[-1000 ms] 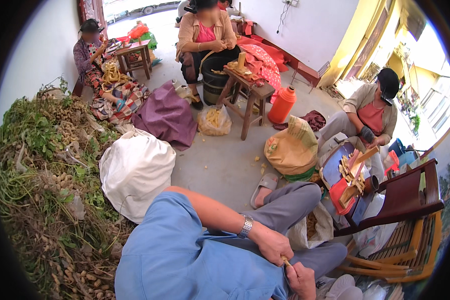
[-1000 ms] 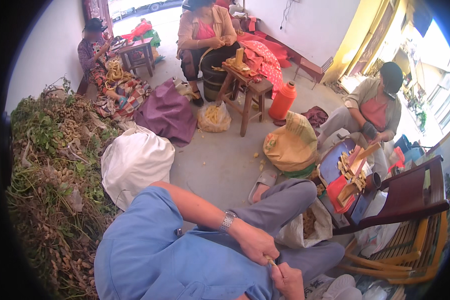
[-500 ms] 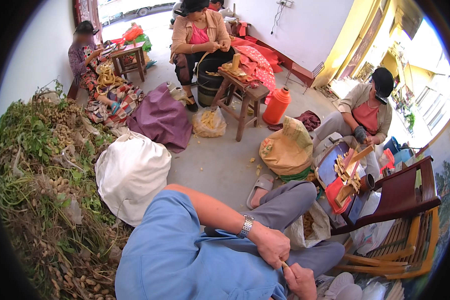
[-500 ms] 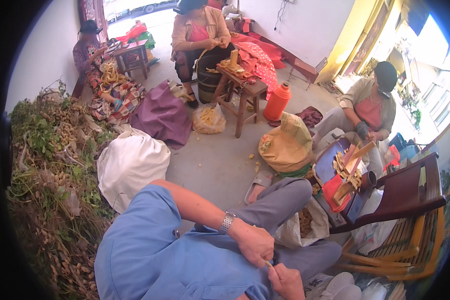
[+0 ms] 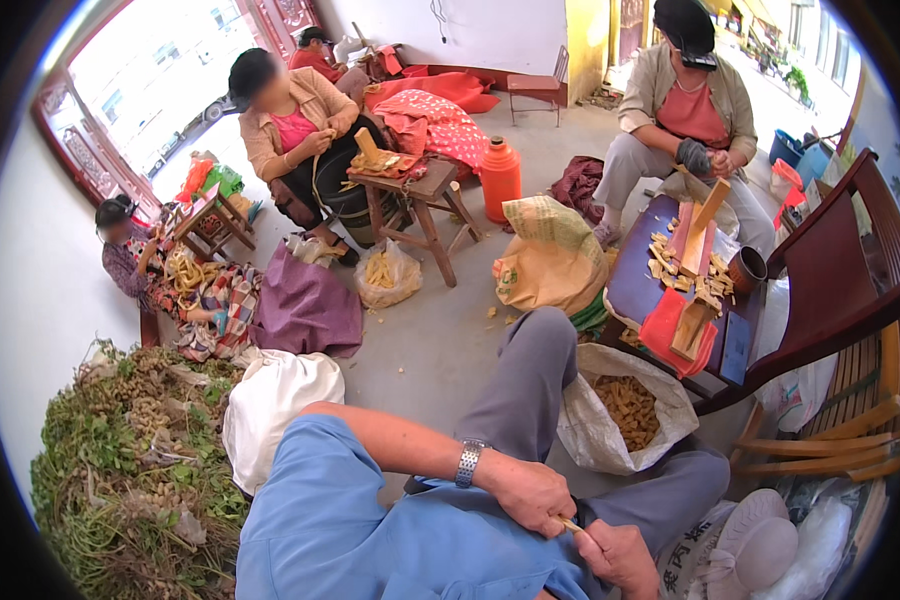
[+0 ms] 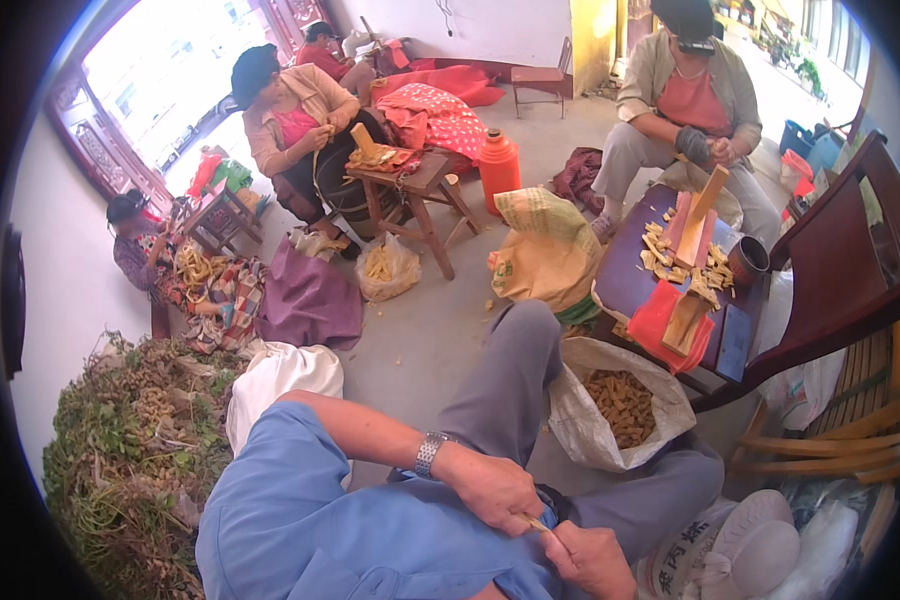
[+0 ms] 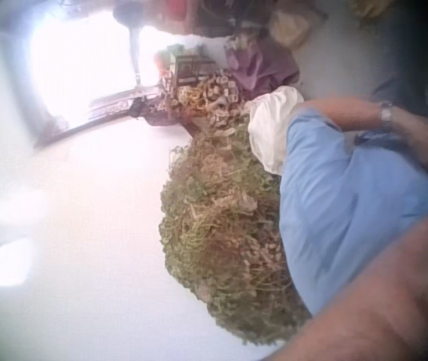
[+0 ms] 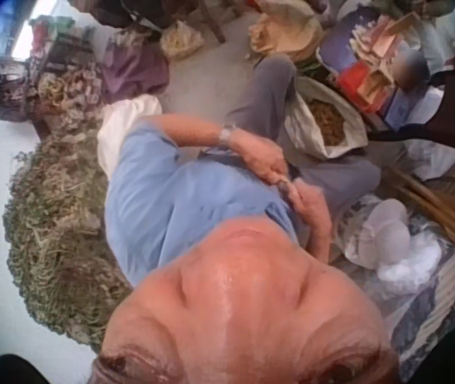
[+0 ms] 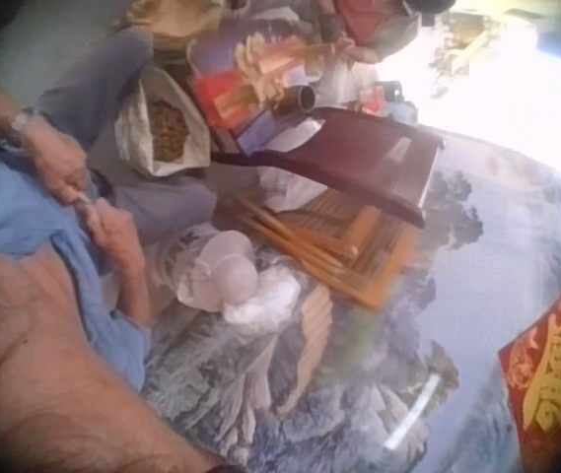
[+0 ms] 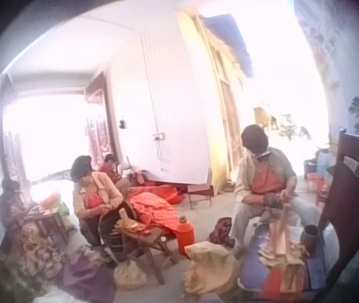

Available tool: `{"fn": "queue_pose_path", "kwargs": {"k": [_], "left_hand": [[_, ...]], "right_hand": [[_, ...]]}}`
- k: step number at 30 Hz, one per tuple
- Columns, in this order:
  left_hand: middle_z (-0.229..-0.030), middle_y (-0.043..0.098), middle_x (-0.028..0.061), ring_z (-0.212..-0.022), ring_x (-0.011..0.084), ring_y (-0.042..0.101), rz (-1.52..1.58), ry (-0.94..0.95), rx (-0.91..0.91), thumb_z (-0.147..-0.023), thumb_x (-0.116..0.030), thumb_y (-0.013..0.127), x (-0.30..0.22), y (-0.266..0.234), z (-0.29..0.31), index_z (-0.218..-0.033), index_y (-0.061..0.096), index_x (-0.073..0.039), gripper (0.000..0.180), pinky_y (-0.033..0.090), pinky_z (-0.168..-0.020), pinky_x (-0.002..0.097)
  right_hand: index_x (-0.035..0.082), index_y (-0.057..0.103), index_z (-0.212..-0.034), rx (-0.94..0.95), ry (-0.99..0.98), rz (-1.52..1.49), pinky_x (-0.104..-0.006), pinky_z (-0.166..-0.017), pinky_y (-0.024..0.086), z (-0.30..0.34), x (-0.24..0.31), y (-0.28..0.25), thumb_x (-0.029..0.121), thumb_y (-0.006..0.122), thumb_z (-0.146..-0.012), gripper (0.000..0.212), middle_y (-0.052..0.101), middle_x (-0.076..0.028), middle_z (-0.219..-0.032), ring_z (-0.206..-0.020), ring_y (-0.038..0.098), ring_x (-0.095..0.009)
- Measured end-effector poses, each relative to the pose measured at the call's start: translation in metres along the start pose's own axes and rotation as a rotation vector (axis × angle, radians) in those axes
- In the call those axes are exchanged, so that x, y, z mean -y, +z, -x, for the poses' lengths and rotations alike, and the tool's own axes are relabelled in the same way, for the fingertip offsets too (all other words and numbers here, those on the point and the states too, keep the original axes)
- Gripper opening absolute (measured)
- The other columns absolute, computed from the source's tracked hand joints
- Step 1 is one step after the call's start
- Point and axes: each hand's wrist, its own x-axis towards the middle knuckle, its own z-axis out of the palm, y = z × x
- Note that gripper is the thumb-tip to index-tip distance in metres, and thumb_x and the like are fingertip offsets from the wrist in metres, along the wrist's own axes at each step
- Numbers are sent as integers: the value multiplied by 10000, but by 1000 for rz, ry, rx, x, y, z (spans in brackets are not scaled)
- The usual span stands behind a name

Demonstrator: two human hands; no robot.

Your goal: The person manipulates dried plant stems and yellow items by hand, eventually placing several into a black plastic bag.

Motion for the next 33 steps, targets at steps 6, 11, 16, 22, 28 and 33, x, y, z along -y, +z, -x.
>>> {"fn": "queue_pose_path", "kwargs": {"k": [6, 11, 16, 22, 28, 33], "left_hand": [[-766, 638, 198, -740, 380, 617, 102, -80, -45, -975, -429, 538, 43, -24, -33, -857, 596, 8, 457, 473, -686, 460], [-812, 672, 191, -770, 358, 644, 182, -227, 43, -960, -460, 563, 52, -49, -65, -894, 636, 5, 476, 488, -702, 437], [-840, 682, 207, -769, 351, 659, 321, -209, 87, -950, -448, 579, 60, -61, -65, -981, 648, 5, 459, 501, -695, 417], [-746, 634, 204, -700, 393, 606, 331, -54, 183, -978, -402, 548, 70, -66, -50, -894, 608, 12, 427, 457, -642, 458], [-718, 623, 208, -698, 400, 608, 239, -151, 246, -968, -489, 529, 73, -91, -63, -821, 617, -15, 504, 462, -628, 466], [-638, 605, 153, -613, 365, 606, 172, -191, 172, -949, -519, 556, 80, -95, -70, -749, 632, -62, 504, 464, -572, 437]], "right_hand": [[30, 619, -1023, 137, 289, -241, -477, -766, 473, -19, -46, -39, 290, 559, -969, 273, 621, -252, -958, -883, 590, -437], [34, 495, -1303, -74, -61, 1, -459, -906, 471, -55, -64, -38, 296, 541, -976, 422, 547, -236, -1255, -1058, 555, -430], [41, 508, -1213, 323, 244, -185, -538, -799, 457, -77, -80, -35, 322, 479, -1009, 348, 603, -295, -1069, -957, 571, -494], [55, 560, -1072, 564, 322, -278, -572, -741, 426, -89, -61, -55, 359, 454, -1020, 326, 602, -328, -961, -933, 562, -504], [54, 560, -964, 392, 228, -243, -506, -671, 478, -84, -80, -49, 306, 543, -968, 252, 644, -226, -835, -774, 619, -417], [71, 496, -911, 327, -1, -230, -486, -531, 486, -98, -98, -66, 325, 512, -979, 263, 588, -173, -648, -588, 602, -393]]}}
